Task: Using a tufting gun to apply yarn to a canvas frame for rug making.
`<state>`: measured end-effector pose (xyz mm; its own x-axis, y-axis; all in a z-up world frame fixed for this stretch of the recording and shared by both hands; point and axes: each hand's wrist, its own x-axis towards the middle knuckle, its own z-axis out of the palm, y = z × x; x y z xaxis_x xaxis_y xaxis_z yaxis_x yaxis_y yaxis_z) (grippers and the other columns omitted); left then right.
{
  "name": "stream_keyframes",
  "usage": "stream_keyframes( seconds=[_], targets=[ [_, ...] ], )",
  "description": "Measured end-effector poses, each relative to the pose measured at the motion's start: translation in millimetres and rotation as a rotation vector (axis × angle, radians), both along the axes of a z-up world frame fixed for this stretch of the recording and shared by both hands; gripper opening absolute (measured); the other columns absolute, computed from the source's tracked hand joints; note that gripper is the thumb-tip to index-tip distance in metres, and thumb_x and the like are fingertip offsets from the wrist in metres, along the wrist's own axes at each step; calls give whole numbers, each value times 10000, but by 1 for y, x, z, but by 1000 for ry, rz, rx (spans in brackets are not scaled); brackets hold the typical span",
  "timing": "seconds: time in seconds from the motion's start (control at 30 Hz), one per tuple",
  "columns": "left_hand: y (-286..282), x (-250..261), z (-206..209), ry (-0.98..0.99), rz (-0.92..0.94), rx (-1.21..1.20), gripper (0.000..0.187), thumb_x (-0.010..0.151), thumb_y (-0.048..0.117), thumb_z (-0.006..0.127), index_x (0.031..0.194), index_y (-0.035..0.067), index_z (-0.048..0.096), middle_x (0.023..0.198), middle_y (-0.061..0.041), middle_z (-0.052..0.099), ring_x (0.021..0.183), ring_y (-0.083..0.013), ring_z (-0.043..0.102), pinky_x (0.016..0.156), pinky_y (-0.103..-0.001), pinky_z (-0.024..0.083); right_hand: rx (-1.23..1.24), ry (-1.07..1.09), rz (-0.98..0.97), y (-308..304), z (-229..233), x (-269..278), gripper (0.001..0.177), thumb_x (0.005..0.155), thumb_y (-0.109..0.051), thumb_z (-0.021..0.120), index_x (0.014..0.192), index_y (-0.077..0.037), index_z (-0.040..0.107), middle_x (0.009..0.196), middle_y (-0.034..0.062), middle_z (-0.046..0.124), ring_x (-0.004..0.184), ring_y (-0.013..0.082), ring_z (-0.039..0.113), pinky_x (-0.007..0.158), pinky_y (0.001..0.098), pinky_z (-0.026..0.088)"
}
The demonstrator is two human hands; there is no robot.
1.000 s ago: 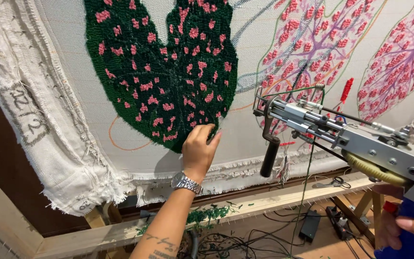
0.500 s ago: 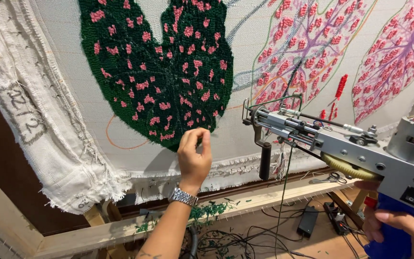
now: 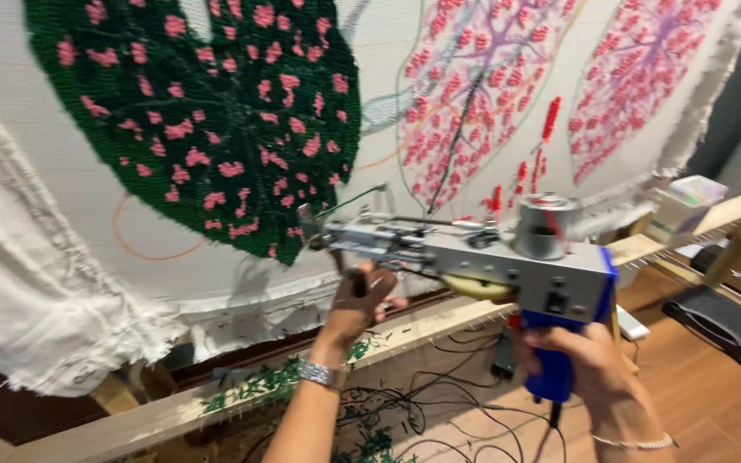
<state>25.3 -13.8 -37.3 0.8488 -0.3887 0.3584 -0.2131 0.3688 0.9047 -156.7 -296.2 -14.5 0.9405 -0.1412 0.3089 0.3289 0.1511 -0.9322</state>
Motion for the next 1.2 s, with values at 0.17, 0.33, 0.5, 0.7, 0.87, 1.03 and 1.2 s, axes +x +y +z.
stream_keyframes(
  seconds=[0.17,0.33,0.5,0.7,0.87,1.03,1.2],
  targets=[
    [26,5,8,9,-26,214,477,901,329,783,1073,-63,573,1211,-129,784,715,-171,781,510,-252,525,62,-35,214,0,-7,27,259,762,-63,681,967,89,640,667,140,614,545,234,594,503,377,482],
    [34,0,22,-8,-97,292,454,902,378,704,1216,50,711,1099,-50,813,549,-61,630,518,-227,579,26,19,209,4,6,38,257,742,-37,678,961,97,660,699,129,624,554,225,592,508,368,480],
    [47,9,15,-13,-15,175,481,923,450,664,1181,53,749,934,-90,797,425,-35,468,380,-210,361,5,6,285,13,9,43,364,832,-137,735,1071,112,618,687,184,580,573,257,576,531,394,477],
    [47,9,21,-45,0,-6,389,990,386,646,1105,20,712,966,-132,795,438,-61,493,406,-234,398,567,-182,733,44,16,54,831,727,-397,751,1387,49,514,1243,246,631,889,286,669,770,442,559],
    [36,-16,44,-22,-14,20,392,981,382,637,1120,27,728,990,-100,798,431,-49,465,396,-221,365,-186,93,486,100,-20,100,690,876,-111,622,1526,-68,395,1441,159,540,1280,227,548,1053,422,484],
    [38,-31,56,28,-11,45,421,968,399,615,1156,43,740,990,-62,801,407,-29,423,374,-201,331,-408,142,806,111,-77,96,396,995,-103,653,1369,-110,521,1256,86,630,1094,176,636,992,381,566],
    [69,-23,54,-58,135,-47,394,966,380,652,1170,55,739,985,-87,791,430,-23,493,378,-192,377,-976,219,486,-18,-170,125,326,935,-337,718,779,-51,733,686,12,659,651,107,564,589,315,477]
  ],
)
